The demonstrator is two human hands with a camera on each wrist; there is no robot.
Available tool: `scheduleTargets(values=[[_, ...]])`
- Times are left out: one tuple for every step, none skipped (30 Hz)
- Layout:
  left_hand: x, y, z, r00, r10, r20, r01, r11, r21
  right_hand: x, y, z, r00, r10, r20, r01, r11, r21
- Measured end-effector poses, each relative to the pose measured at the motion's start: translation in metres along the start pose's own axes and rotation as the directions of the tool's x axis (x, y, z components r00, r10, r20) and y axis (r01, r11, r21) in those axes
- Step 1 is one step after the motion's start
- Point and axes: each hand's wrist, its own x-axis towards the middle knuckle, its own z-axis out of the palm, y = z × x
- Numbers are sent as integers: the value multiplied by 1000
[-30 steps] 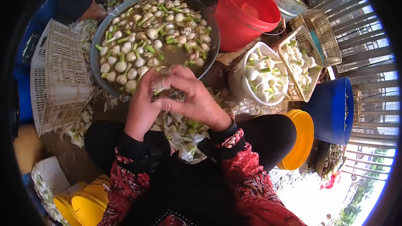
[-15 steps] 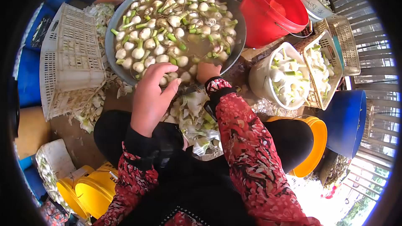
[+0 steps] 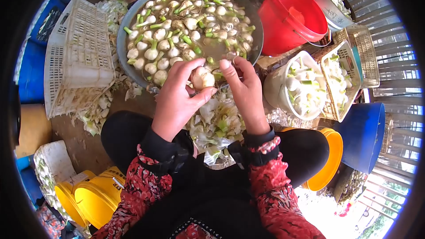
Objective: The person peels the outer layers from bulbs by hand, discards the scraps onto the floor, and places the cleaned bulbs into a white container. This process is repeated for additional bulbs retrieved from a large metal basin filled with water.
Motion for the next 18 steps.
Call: scheduleTargets(values=[[0,-1,0,999,21,-30,-19,997,75,-9,-9,5,997,-8,74,-1,991,133],[-1,0,1,998,44,-50,-36,988,147,-17,-14,6,990,-21,140,-16,965,263],[-3,2,1,998,49,-42,-42,989,145,-16,-6,7,977,7,213,-61,966,250],[-3,3,1,999,-13,-36,14,1000,20,-17,-2,3,979,3,202,-54,967,251],[-3,3,-1,997,-75,-24,72,992,-101,-17,0,0,985,26,171,-78,950,303],[-2,1,-4,997,-71,-26,68,993,-99,-17,0,0,988,52,148,-102,929,355],[-2,-1,-7,998,-57,-16,53,984,-171,-19,0,1,987,54,149,-105,928,357],[-3,-3,-8,999,-43,-5,40,969,-244,-22,2,1,992,30,122,-67,949,308],[-3,2,-7,995,-73,-69,56,973,-222,-24,2,0,995,1,95,-26,967,254],[-2,4,-8,995,-72,-66,55,973,-226,-25,3,0,997,-30,69,16,980,197],[-2,6,-9,997,-3,-81,-1,999,-47,-27,7,2,988,-154,-2,154,987,52],[-2,7,-10,994,65,-85,-53,989,137,-30,2,1,988,-153,-1,153,987,52],[-2,8,-11,994,63,-84,-51,989,137,-32,-7,1,984,-179,-4,178,981,-77],[-2,10,-11,991,106,-76,-88,974,211,-34,-13,1,979,-203,-5,198,959,-205],[-3,10,-10,987,147,-63,-124,951,283,-35,-15,1,980,-197,-7,191,960,-204],[-4,11,-9,988,144,-59,-122,952,281,-35,-17,1,974,-228,13,224,940,-257],[-3,11,-7,989,135,-58,-110,940,322,-35,-18,1,965,-260,35,258,915,-310],[-4,11,-7,990,126,-58,-97,927,363,-36,-17,2,966,-257,35,255,916,-309]])
